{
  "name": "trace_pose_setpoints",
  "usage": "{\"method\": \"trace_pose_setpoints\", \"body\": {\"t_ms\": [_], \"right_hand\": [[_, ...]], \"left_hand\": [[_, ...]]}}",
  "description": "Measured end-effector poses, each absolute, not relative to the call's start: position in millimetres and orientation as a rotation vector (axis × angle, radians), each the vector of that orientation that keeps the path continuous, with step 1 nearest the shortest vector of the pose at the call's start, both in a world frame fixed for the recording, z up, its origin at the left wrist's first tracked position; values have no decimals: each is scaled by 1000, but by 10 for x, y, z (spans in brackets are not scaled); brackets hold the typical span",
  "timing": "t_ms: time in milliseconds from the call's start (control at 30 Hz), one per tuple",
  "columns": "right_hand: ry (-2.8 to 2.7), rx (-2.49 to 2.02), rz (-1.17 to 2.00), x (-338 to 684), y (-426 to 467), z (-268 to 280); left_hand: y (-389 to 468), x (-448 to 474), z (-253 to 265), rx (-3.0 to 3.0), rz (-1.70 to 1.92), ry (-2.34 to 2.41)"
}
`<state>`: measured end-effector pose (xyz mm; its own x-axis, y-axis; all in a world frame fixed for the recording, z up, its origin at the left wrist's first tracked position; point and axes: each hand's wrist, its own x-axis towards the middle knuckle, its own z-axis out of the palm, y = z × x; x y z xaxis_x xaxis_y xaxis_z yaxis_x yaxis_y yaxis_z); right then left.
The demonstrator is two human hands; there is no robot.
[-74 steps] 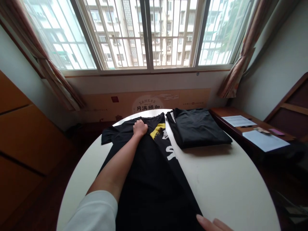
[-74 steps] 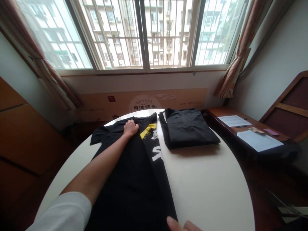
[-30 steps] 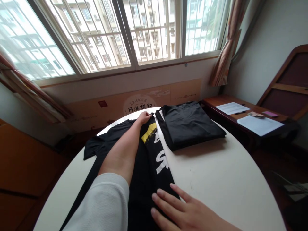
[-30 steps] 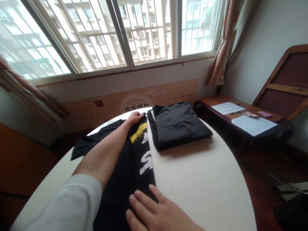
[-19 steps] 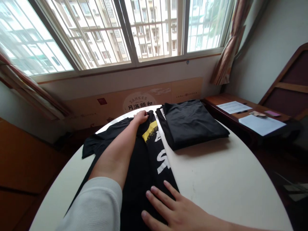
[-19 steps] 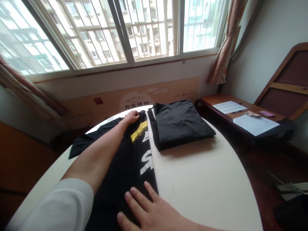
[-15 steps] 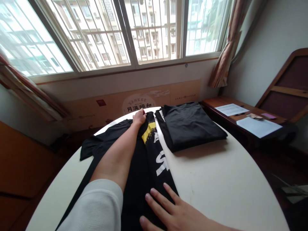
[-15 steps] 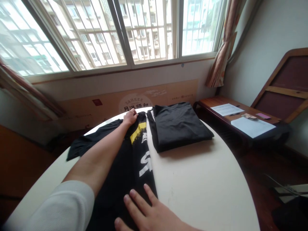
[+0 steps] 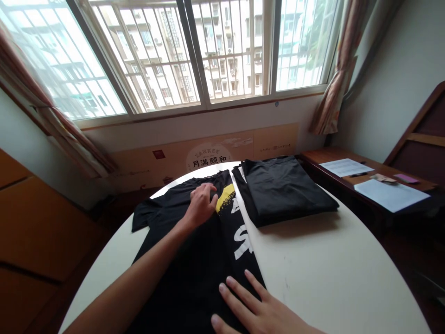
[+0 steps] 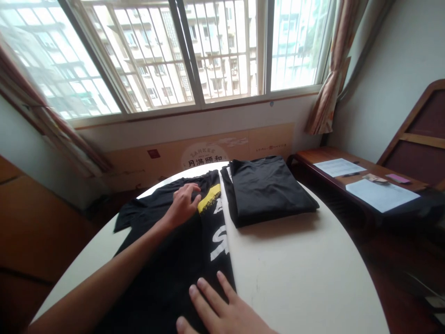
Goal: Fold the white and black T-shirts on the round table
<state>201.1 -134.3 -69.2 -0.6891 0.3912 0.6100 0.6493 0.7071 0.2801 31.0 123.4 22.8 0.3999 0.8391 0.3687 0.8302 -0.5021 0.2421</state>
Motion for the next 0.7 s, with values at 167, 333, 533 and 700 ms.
{"method": "trace_pose_setpoints", "body": {"t_ms": [167, 333, 533, 700], "right_hand": [[-2349, -762, -748, 1977, -1315, -730], [-2306, -706, -909, 1942, -1237, -817], [-2191, -671, -1038, 1901, -1148, -957], [-2148, -688, -990, 1873, -1189, -884]], "left_hand": [[330, -305, 60, 2527, 290, 1396], [0, -719, 41, 2548, 131, 1490], [-86, -817, 183, 2483, 0, 1693], [-94, -744, 224, 2428, -29, 1738]]}}
